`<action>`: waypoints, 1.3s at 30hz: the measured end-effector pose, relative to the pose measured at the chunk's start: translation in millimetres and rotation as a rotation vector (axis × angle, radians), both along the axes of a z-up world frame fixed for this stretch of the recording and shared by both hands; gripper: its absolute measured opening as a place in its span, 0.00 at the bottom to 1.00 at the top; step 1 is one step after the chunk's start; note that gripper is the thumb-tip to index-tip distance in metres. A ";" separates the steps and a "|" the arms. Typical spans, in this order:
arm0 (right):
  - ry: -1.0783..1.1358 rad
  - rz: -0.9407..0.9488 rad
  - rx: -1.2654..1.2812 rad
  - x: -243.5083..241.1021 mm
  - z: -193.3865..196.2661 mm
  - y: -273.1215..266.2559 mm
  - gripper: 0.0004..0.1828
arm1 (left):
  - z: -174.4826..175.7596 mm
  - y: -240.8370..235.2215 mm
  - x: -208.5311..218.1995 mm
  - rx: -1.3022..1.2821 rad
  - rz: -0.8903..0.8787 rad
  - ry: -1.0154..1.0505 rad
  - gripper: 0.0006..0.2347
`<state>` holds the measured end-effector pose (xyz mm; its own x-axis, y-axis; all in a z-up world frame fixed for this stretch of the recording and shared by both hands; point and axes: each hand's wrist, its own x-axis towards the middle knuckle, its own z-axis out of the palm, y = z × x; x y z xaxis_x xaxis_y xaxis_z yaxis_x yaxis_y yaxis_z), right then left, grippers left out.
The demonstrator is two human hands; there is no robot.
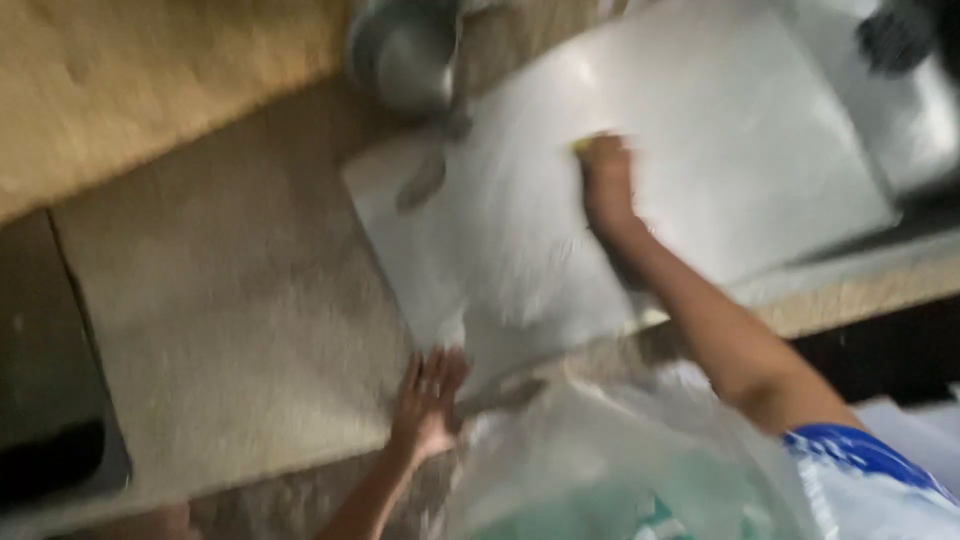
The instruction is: Washing a large metal baking tray in a sink using a sponge and water
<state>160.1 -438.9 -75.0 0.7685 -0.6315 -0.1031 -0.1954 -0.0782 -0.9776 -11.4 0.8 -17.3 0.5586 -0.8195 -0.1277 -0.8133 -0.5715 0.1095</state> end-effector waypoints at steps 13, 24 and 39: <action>0.364 -0.064 -0.846 -68.5 -164.9 -193.3 0.10 | 1.1 1.4 -1.1 -0.095 0.035 -0.046 0.49; -0.151 0.540 -0.533 13.9 -151.7 -72.9 0.21 | 5.3 -11.5 -7.7 0.046 0.089 -0.164 0.67; -0.047 0.984 -0.962 -192.1 -82.7 -139.8 0.27 | -19.9 -301.4 36.2 0.053 0.920 -0.111 0.38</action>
<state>-32.0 -578.7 -157.7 0.9266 0.3626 0.0995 0.3656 -0.8069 -0.4640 24.9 -300.6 -37.2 0.9974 -0.0419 -0.0590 -0.0412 -0.9991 0.0136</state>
